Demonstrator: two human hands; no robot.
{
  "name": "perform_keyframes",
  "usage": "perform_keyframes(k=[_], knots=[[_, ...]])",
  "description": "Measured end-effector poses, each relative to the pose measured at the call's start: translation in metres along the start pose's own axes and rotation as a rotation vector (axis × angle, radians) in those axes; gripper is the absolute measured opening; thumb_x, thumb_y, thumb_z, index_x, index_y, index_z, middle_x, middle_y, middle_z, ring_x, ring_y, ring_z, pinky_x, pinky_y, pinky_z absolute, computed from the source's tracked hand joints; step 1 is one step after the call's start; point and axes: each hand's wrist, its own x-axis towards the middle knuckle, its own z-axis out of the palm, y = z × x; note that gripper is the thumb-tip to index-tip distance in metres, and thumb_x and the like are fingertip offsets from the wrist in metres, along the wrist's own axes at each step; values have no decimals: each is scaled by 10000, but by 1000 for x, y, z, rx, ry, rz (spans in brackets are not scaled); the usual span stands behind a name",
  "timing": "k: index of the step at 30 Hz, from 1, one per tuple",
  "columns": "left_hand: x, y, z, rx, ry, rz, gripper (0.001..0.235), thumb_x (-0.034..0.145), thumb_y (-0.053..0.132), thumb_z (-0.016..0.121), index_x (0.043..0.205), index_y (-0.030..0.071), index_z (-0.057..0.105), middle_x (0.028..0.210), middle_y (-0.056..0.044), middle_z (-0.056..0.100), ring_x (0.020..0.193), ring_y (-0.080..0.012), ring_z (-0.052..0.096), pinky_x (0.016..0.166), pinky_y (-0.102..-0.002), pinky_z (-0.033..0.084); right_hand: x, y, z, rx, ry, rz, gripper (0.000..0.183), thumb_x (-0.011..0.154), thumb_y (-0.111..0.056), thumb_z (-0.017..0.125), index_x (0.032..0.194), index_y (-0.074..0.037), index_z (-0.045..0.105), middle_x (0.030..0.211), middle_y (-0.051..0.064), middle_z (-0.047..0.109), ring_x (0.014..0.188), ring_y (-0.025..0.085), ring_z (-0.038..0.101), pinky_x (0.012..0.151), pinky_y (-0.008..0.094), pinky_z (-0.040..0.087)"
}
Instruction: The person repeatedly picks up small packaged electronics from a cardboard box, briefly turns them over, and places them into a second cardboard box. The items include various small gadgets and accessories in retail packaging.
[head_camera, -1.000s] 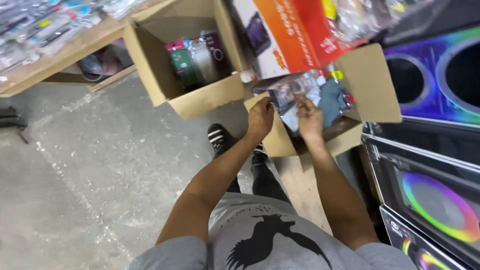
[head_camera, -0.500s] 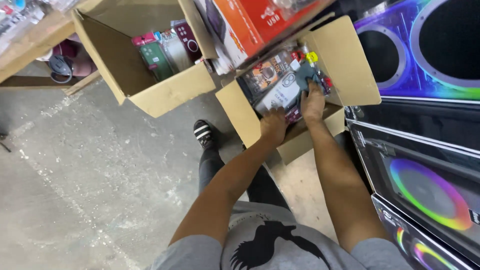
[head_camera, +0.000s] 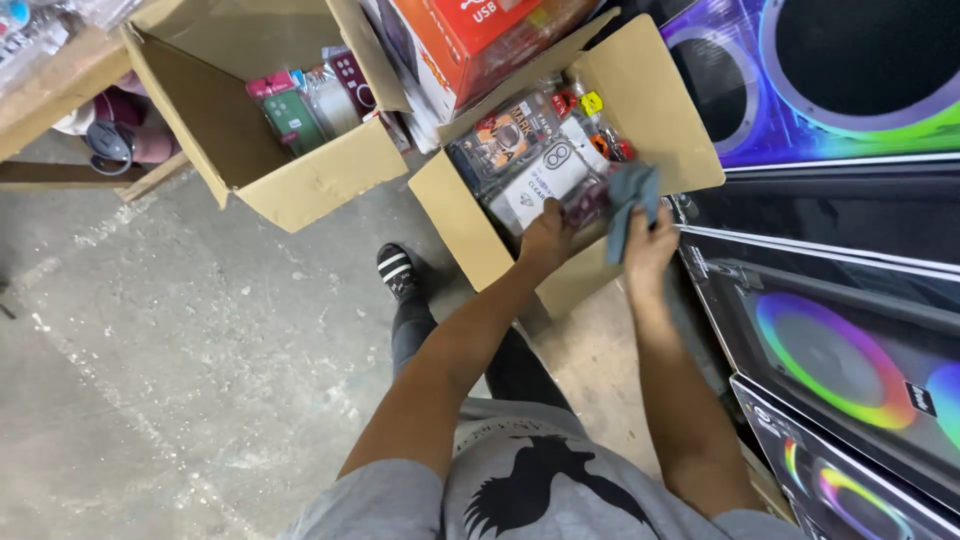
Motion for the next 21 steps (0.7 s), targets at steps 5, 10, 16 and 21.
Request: perform_keyframes(k=[5,10,16,21], knots=[[-21,57,-80,-511,-40,-131,531,945,152,484,1475,122,475,1216,-250,685,1269,-443,589,1089,-529,478,-52,47,29,263,-542,-113,365,1077,-183,437,1398,-60,561,1430,177,530,1361,393,465,1190,461,340],[-30,43,-74,-827,-35,-215,439,980,233,607,1417,187,613,1224,-225,678,1195,-363,641,1014,-461,538,3,-28,51,62,-423,-476,531,1029,21,499,1550,-43,415,1532,273,440,1424,466,393,1190,578,293],[-40,52,-117,-915,-59,-258,484,1008,155,499,1490,113,518,1351,-292,578,1285,-399,575,1060,-508,509,-13,-79,66,-96,-416,-727,159,938,-23,567,1057,-59,666,1149,161,564,1055,381,515,884,507,399],[-65,65,-146,-950,-4,-142,520,981,15,457,1498,-44,462,1306,-319,533,1251,-401,534,1057,-531,487,-1,-90,70,-92,-472,-673,469,1043,-74,397,1481,-119,556,1474,230,508,1334,454,494,1069,550,422]])
